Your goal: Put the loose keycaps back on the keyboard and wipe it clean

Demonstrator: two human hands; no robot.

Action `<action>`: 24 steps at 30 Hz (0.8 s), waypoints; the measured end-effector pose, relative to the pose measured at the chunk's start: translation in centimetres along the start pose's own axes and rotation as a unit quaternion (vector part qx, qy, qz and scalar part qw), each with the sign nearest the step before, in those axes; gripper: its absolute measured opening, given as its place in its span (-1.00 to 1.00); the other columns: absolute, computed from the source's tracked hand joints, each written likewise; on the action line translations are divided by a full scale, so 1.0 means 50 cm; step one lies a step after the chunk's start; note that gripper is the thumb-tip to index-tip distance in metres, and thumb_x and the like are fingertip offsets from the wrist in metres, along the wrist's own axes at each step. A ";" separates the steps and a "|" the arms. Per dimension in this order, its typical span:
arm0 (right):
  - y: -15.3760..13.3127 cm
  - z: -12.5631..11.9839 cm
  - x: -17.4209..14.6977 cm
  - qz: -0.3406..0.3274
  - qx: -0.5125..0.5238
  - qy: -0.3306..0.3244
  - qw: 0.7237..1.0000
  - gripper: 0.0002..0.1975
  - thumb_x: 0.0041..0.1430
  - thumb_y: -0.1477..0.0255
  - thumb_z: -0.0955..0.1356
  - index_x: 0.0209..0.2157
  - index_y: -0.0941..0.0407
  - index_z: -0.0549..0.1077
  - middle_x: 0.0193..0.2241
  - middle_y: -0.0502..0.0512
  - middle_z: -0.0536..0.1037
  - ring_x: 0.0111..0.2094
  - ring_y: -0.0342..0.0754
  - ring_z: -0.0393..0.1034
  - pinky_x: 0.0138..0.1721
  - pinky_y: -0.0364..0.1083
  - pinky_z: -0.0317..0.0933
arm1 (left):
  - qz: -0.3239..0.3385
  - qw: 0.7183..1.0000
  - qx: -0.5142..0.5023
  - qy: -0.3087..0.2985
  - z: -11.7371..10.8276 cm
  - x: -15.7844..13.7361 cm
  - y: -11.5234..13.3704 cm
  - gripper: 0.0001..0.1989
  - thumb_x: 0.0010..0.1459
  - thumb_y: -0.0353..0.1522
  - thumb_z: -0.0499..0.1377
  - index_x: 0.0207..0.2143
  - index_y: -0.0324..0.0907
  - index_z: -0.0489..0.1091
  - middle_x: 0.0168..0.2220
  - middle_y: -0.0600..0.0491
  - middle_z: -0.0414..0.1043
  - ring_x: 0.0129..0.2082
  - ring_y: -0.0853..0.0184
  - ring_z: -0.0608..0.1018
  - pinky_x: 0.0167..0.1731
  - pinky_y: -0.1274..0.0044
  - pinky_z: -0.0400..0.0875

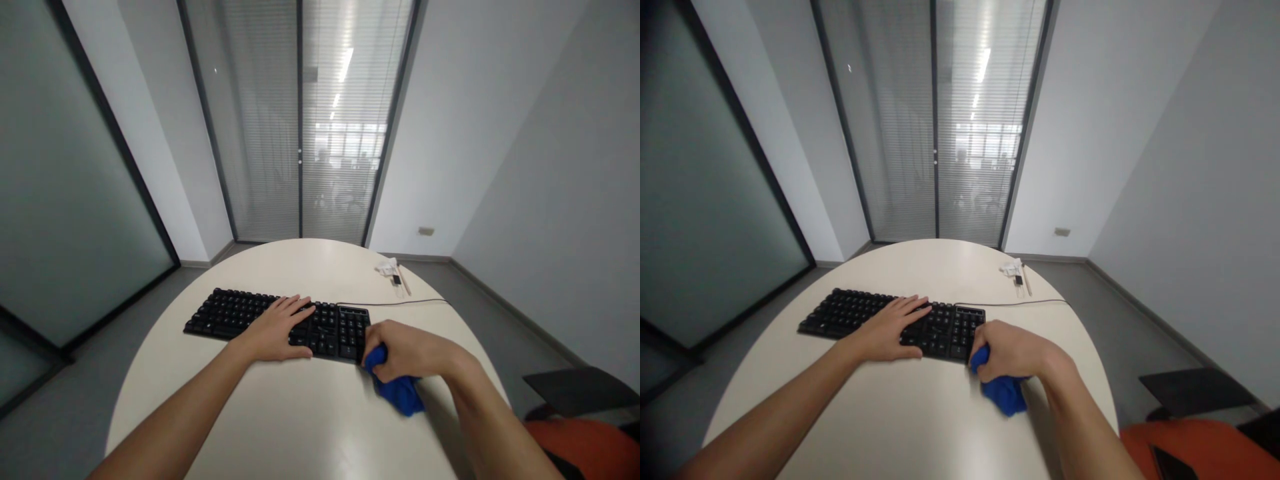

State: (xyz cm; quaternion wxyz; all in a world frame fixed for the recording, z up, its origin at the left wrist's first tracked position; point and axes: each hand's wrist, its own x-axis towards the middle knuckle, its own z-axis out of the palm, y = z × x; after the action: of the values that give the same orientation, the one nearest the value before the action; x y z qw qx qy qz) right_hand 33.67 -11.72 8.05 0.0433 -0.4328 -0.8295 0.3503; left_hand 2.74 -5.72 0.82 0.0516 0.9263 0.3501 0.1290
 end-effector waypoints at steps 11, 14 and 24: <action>0.095 -0.034 0.035 0.005 -0.074 0.215 0.974 -0.73 0.11 0.43 0.35 -0.15 0.12 0.57 -0.16 0.13 0.58 -0.11 0.05 0.46 0.01 -0.01 0.28 | -0.002 1.000 0.000 -0.004 -0.004 -0.001 0.002 -0.07 0.07 0.20 0.17 0.38 0.02 0.05 0.42 -0.02 -0.05 0.39 -0.03 0.06 0.35 0.11 -0.07; 0.103 -0.028 0.037 0.025 -0.069 0.201 0.977 -0.71 0.07 0.46 0.37 -0.14 0.11 0.58 -0.15 0.13 0.59 -0.11 0.06 0.46 0.00 -0.02 0.28 | -0.001 1.000 0.001 -0.006 -0.004 0.000 0.002 -0.06 0.07 0.20 0.17 0.38 0.02 0.04 0.42 -0.03 -0.05 0.39 -0.03 0.06 0.35 0.11 -0.06; 0.090 -0.031 0.022 0.023 -0.050 0.161 0.985 -0.75 -0.07 0.55 0.39 -0.29 0.09 0.62 -0.25 0.06 0.63 -0.23 0.03 0.49 -0.12 -0.09 0.32 | 0.000 1.000 0.007 -0.009 -0.004 0.000 0.002 -0.06 0.08 0.22 0.14 0.38 0.02 0.03 0.43 -0.01 -0.08 0.40 -0.01 0.05 0.35 0.13 -0.08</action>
State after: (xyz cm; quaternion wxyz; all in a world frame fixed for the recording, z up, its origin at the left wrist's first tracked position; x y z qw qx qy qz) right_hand 36.68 -8.35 6.20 0.1468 -0.5039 -0.8181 0.2351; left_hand 2.77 -5.78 1.02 0.0485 0.9277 0.3507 0.1183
